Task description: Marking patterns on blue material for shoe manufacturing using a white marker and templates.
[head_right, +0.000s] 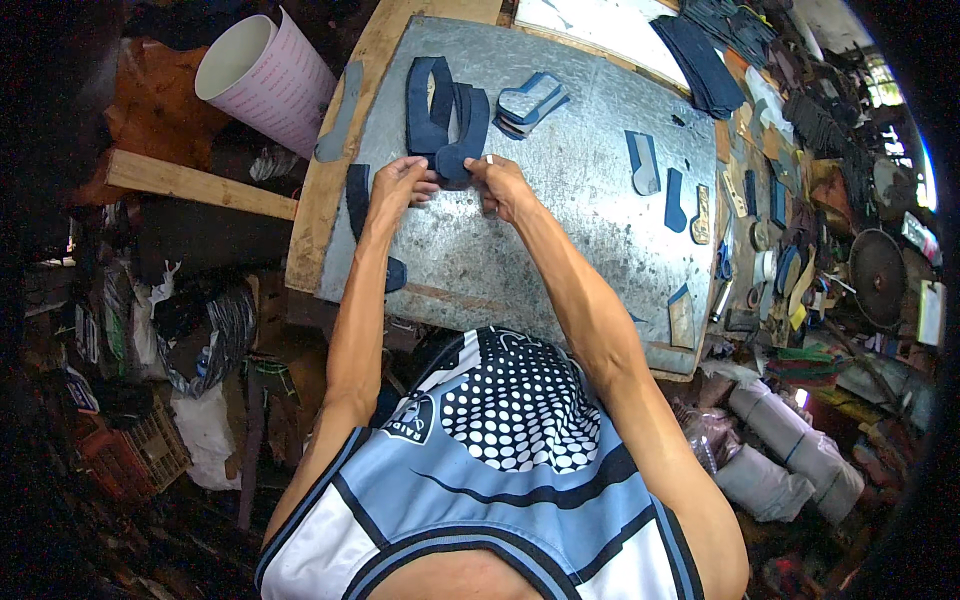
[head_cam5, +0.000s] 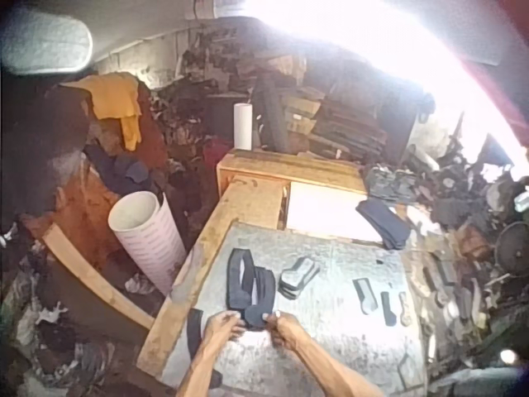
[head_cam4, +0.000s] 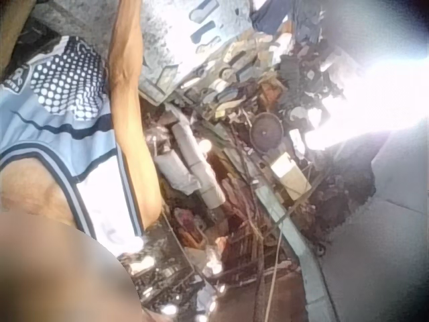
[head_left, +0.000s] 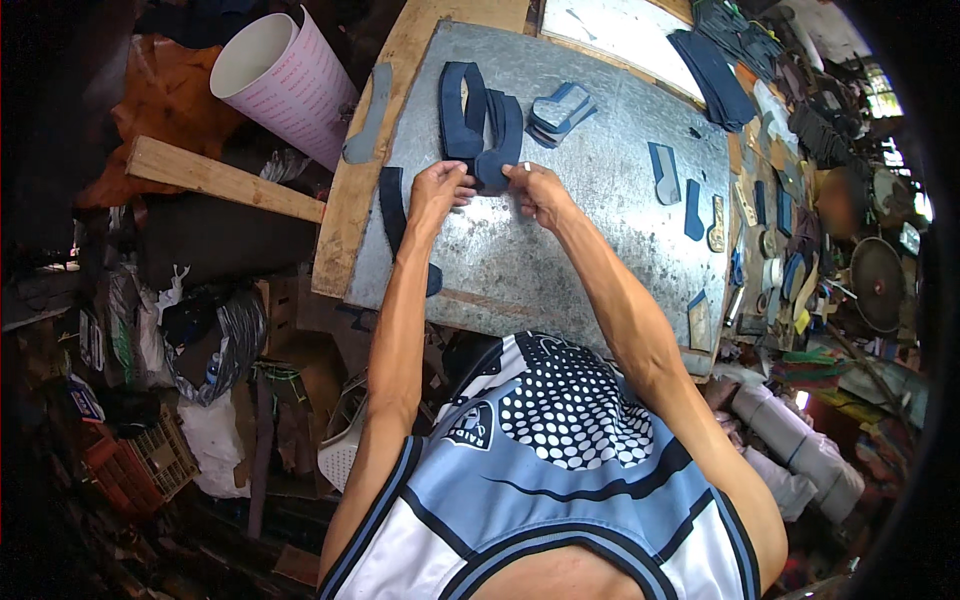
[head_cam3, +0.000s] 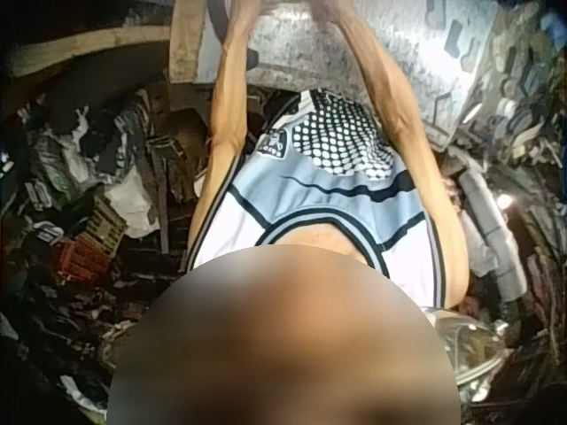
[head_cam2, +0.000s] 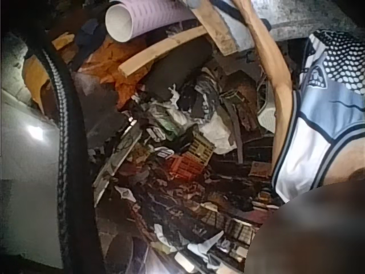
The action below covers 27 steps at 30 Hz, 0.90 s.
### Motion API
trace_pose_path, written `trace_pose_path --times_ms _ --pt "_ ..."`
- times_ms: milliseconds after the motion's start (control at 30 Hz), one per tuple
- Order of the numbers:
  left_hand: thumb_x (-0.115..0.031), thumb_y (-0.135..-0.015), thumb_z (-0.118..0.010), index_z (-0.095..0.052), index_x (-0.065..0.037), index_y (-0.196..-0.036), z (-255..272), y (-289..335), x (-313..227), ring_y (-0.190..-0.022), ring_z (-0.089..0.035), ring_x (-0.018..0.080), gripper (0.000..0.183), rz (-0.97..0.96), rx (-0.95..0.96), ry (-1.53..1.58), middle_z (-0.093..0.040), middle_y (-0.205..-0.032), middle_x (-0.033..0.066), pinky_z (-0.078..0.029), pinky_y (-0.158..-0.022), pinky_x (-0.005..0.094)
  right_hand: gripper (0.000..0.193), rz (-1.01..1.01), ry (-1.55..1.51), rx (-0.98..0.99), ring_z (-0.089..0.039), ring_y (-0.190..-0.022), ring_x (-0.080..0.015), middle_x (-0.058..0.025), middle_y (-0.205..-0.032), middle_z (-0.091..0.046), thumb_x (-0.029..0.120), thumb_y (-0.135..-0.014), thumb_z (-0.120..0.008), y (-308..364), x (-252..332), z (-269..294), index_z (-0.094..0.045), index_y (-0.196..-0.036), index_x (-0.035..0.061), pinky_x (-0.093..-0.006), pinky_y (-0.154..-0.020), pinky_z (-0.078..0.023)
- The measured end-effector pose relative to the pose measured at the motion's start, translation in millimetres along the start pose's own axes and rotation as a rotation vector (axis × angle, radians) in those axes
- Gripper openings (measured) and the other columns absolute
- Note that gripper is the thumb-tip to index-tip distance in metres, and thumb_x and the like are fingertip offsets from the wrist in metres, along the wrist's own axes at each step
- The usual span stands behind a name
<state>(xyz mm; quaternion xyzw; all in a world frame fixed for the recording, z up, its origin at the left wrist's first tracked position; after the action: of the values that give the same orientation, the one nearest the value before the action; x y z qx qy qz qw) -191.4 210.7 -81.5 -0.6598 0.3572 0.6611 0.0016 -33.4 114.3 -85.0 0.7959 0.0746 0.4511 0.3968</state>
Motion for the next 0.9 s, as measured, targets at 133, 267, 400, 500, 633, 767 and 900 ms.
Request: trace_pose_path --times_ms 133,267,400,500,633,767,900 --pt "-0.029 -0.092 -0.066 -0.06 0.003 -0.117 20 -6 -44 -0.081 -0.07 0.0307 0.041 -0.307 -0.249 -0.544 -0.069 -0.095 0.0212 -0.055 -0.069 0.0375 0.019 0.114 0.201 -0.036 -0.038 -0.045 -0.008 0.001 -0.062 -0.051 0.019 -0.087 -0.071 7 9 6 -0.058 -0.078 0.0085 -0.0281 -0.038 -0.026" --pt "-0.046 -0.087 -0.067 -0.057 0.004 -0.122 0 -26 -93 -0.106 -0.062 0.0397 0.062 -0.431 -0.479 -0.969 -0.065 -0.108 0.0269 -0.049 -0.09 0.046 0.02 0.253 0.395 -0.099 -0.04 -0.048 -0.0081 0.0024 -0.063 -0.052 0.024 -0.087 -0.071 -3 8 16 -0.064 -0.083 0.0056 -0.0273 -0.042 -0.028" --pt "-0.051 -0.079 -0.073 -0.053 0.007 -0.124 -7 -65 -92 -0.111 -0.062 0.0403 0.076 -0.173 -0.427 -1.135 -0.064 -0.114 0.0276 -0.049 -0.096 0.0456 0.023 0.473 0.551 -0.14 -0.04 -0.049 -0.0076 0.0016 -0.063 -0.054 0.024 -0.087 -0.07 -13 6 20 -0.065 -0.079 0.0038 -0.0279 -0.044 -0.029" --pt "-0.041 -0.077 -0.076 -0.061 0.005 -0.118 -3 -80 -86 -0.112 -0.062 0.0401 0.064 -0.101 -0.372 -1.158 -0.064 -0.118 0.0284 -0.049 -0.096 0.0447 0.029 0.363 0.536 -0.17 -0.048 -0.056 -0.0155 -0.0057 -0.06 -0.056 0.025 -0.083 -0.072 -13 0 24 -0.063 -0.074 -0.0002 -0.0364 -0.055 -0.04" --pt "-0.036 -0.075 -0.075 -0.069 0.005 -0.109 1 -95 -88 -0.11 -0.064 0.0394 0.054 -0.072 -0.304 -1.164 -0.066 -0.115 0.0262 -0.051 -0.093 0.043 0.03 0.375 0.527 -0.176 -0.051 -0.058 -0.0185 -0.0082 -0.062 -0.058 0.027 -0.083 -0.072 -13 2 31 -0.063 -0.076 -0.0008 -0.0377 -0.057 -0.042" --pt "-0.037 -0.077 -0.074 -0.067 0.009 -0.108 36 -114 -74 -0.1 -0.068 0.0357 0.056 0.021 -0.228 -0.971 -0.069 -0.108 0.0241 -0.055 -0.085 0.0414 0.03 0.398 0.601 -0.192 -0.057 -0.062 -0.0243 -0.0138 -0.066 -0.063 0.028 -0.082 -0.072 -6 8 24 -0.065 -0.079 -0.0016 -0.0401 -0.062 -0.044" --pt "-0.035 -0.079 -0.074 -0.067 0.01 -0.107 44 -120 -58 -0.09 -0.071 0.0303 0.053 0.111 -0.108 -0.742 -0.07 -0.102 0.0214 -0.058 -0.075 0.0389 0.031 0.373 0.612 -0.186 -0.059 -0.063 -0.0268 -0.0159 -0.068 -0.064 0.028 -0.082 -0.072 -4 9 25 -0.066 -0.08 -0.0018 -0.0414 -0.064 -0.045"
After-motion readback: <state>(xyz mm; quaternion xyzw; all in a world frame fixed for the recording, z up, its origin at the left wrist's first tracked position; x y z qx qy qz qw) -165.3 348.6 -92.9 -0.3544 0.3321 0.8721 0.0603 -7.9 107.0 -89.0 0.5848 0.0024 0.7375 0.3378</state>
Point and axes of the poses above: each hand's wrist, its own y-axis away from the middle knuckle, its own z-axis out of the back of the hand, x = y × z, the point moved 8 cm from there along -y, towards the middle knuckle
